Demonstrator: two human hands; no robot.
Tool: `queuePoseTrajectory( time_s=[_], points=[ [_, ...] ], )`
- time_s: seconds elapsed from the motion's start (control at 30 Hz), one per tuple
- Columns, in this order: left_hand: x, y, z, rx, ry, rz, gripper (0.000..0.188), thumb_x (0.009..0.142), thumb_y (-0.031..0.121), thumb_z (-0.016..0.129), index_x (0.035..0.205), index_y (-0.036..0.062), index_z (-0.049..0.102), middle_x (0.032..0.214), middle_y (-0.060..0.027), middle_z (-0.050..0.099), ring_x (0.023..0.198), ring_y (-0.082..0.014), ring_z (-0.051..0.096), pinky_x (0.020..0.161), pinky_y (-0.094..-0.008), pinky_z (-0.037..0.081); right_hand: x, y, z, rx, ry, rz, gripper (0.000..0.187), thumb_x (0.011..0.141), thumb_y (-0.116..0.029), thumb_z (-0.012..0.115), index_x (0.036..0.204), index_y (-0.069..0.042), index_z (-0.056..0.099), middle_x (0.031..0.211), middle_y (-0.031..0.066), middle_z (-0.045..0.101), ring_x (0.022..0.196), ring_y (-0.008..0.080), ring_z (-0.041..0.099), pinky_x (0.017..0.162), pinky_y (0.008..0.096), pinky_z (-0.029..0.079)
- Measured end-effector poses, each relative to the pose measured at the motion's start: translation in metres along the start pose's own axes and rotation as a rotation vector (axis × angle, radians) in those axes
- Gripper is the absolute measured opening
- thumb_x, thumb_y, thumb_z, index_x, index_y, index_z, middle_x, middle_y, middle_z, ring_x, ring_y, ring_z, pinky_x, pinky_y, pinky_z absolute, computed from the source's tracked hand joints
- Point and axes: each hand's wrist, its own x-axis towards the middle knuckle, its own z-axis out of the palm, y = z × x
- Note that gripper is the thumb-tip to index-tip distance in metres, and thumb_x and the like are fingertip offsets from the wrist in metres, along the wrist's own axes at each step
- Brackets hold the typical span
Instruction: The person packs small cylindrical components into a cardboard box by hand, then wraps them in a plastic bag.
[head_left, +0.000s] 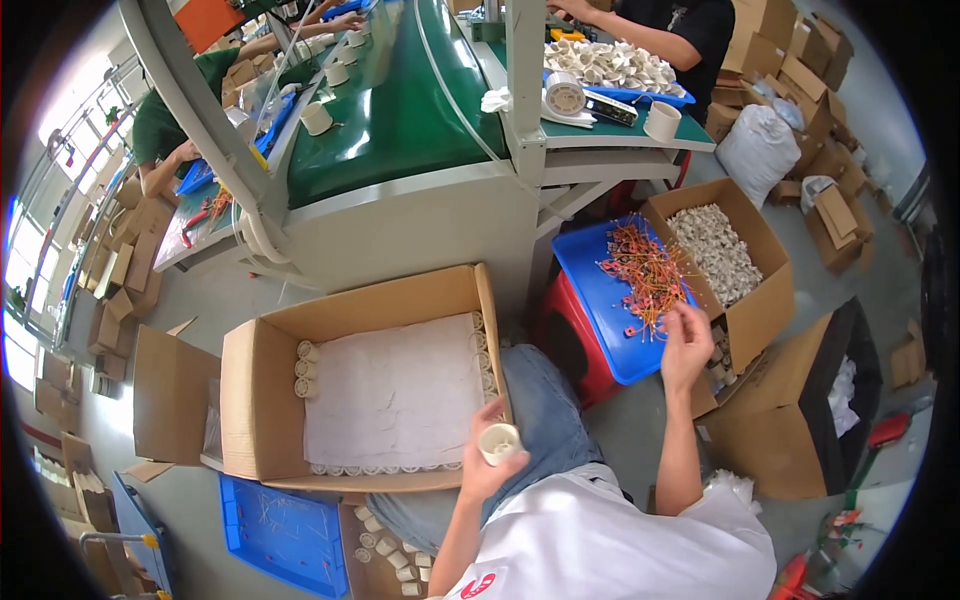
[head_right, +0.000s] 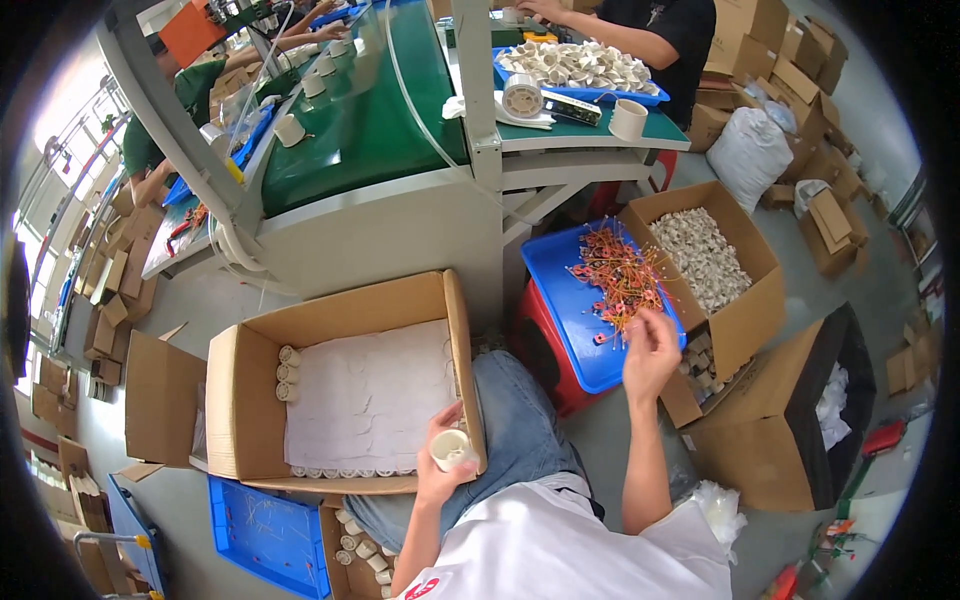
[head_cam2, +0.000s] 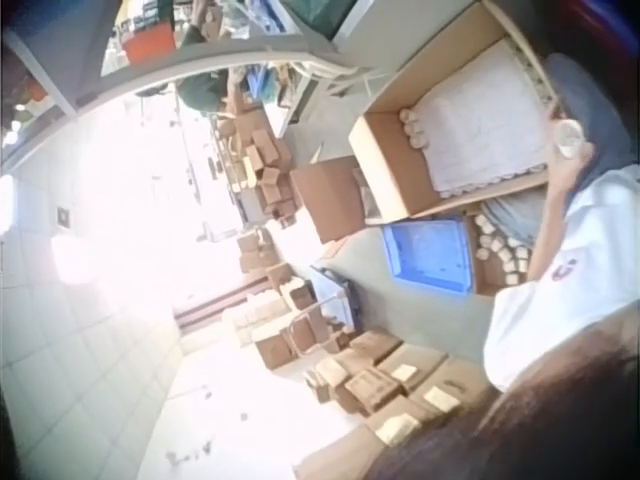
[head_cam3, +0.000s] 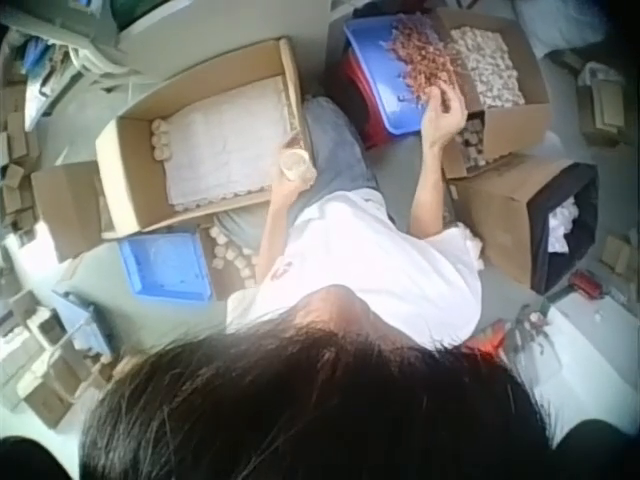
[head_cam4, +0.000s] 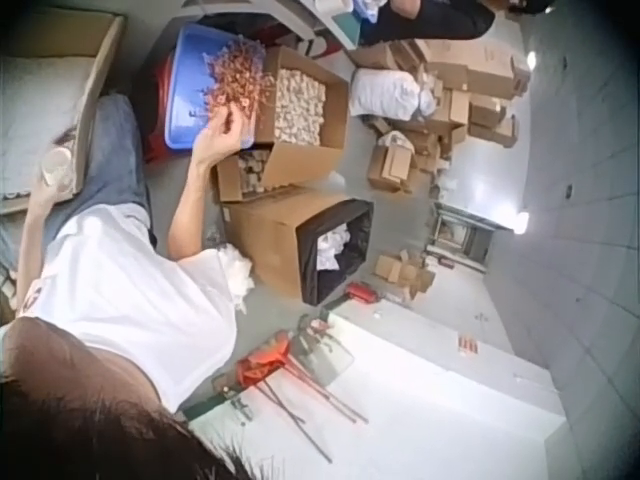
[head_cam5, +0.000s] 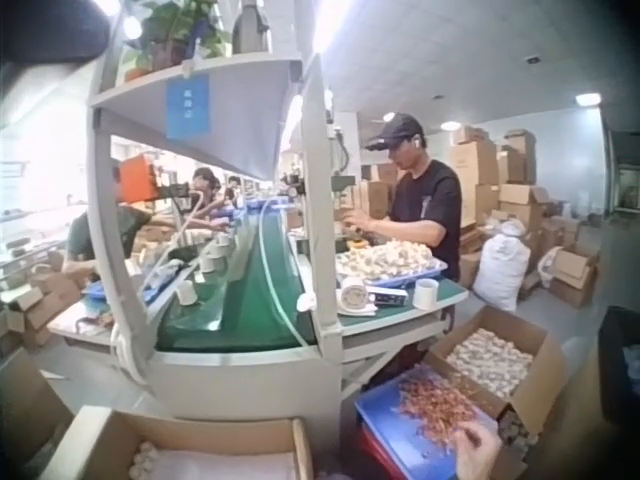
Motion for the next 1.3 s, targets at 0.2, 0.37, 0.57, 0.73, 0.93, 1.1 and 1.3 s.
queuePoseTrajectory(
  time_s=[0.2,0.37,0.57,0.73,0.93,1.1,1.3],
  points=[
    [0.024,0.032,0.023,0.490,-0.214,0.247,0.045,0.062,0.021,0.081,0.095,0.0048,0.055,0.138,-0.0246,0.036,0.125,-0.0400,0.039,0.103,-0.0443,0.030,-0.074,-0.061,0.023,0.471,-0.852,0.732,0.015,0.084,0.004,0.057,0.097,0.006,0.065,0.085,0.0111,0.063,0.072,0.0184,0.065,0.064,0.0270,0.056],
    [0.009,0.042,-0.008,0.314,-0.246,-0.223,0.045,0.062,0.021,0.082,0.095,0.0057,0.055,0.081,-0.0065,0.064,0.075,-0.0143,0.062,0.071,-0.0319,0.050,-0.098,-0.075,0.034,0.465,-0.987,0.692,0.018,0.079,0.011,0.058,0.095,0.008,0.065,0.089,0.0128,0.062,0.075,0.0214,0.067,0.065,0.0281,0.057],
    [-0.008,0.059,-0.039,0.383,-0.261,-0.020,0.048,0.062,0.016,0.083,0.100,0.0060,0.054,0.092,-0.0084,0.064,0.080,-0.0186,0.062,0.074,-0.0328,0.050,-0.109,-0.077,0.043,0.291,-1.057,0.295,0.023,0.072,0.011,0.065,0.093,0.004,0.067,0.088,0.0114,0.063,0.072,0.0171,0.065,0.064,0.0240,0.053],
    [-0.012,0.029,-0.028,0.578,0.388,0.104,0.053,0.060,0.007,0.084,0.101,0.0032,0.051,0.103,-0.0146,0.058,0.094,-0.0287,0.058,0.075,-0.0371,0.049,-0.098,-0.103,0.039,0.419,-0.814,0.199,0.021,0.073,0.014,0.063,0.093,0.007,0.064,0.093,0.0122,0.058,0.073,0.0176,0.064,0.065,0.0256,0.054],
    [-0.005,0.025,-0.021,0.763,0.316,0.283,0.068,0.062,0.001,0.078,0.118,0.0044,0.040,0.109,-0.0180,0.052,0.098,-0.0353,0.053,0.079,-0.0404,0.046,-0.108,-0.116,0.036,0.279,-0.897,-0.103,0.024,0.067,0.007,0.070,0.090,0.003,0.065,0.086,0.0124,0.062,0.072,0.0217,0.062,0.062,0.0278,0.051],
    [-0.004,0.022,-0.022,0.826,0.312,0.339,0.072,0.060,-0.001,0.077,0.121,0.0030,0.039,0.112,-0.0204,0.049,0.097,-0.0364,0.053,0.082,-0.0412,0.045,-0.111,-0.116,0.039,0.242,-0.886,-0.155,0.026,0.066,0.010,0.069,0.090,0.003,0.066,0.087,0.0125,0.061,0.071,0.0193,0.062,0.062,0.0265,0.052],
    [-0.007,0.022,-0.021,0.844,0.302,0.352,0.072,0.057,-0.003,0.077,0.121,0.0025,0.042,0.112,-0.0189,0.049,0.098,-0.0355,0.052,0.083,-0.0403,0.044,-0.111,-0.121,0.041,0.218,-0.933,-0.172,0.026,0.065,0.010,0.069,0.090,0.003,0.065,0.087,0.0122,0.062,0.073,0.0215,0.062,0.062,0.0272,0.052]
  ],
)
